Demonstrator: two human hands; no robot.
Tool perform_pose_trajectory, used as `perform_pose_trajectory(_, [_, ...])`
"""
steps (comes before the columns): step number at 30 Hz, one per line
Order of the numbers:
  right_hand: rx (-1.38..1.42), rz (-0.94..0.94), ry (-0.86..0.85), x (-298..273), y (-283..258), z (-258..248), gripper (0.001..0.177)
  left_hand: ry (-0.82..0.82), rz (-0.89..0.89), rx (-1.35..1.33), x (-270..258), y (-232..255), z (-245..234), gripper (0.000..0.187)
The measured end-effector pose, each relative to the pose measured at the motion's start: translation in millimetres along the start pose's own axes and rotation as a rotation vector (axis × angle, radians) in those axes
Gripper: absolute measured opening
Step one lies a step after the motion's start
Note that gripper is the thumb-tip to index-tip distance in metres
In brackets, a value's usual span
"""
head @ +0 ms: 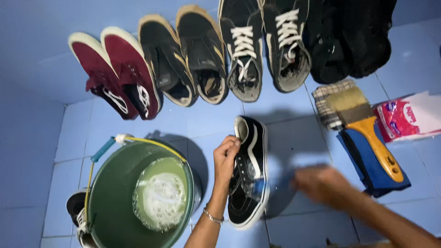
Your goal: The person washes a shoe by scrubbing the exterior with a blue toothbrush dipped in a bucket of soapy water.
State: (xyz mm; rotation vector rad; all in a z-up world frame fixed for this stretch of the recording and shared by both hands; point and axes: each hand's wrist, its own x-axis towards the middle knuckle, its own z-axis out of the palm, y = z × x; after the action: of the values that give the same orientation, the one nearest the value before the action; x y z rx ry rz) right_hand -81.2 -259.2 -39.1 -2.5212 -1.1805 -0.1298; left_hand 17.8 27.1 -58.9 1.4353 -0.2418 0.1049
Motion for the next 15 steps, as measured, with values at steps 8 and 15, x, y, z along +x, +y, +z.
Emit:
perform_pose_trajectory(8, [0.076, 0.265, 0.05, 1, 8, -1, 0.03, -0.043, 0.05, 0.046, 2, 6, 3, 0.029])
perform_pose_trajectory(15, [0.051, 0.138, -0.058, 2, 1, -5, 0.031, -0.019, 0.031, 0.005, 6, 7, 9, 0.042])
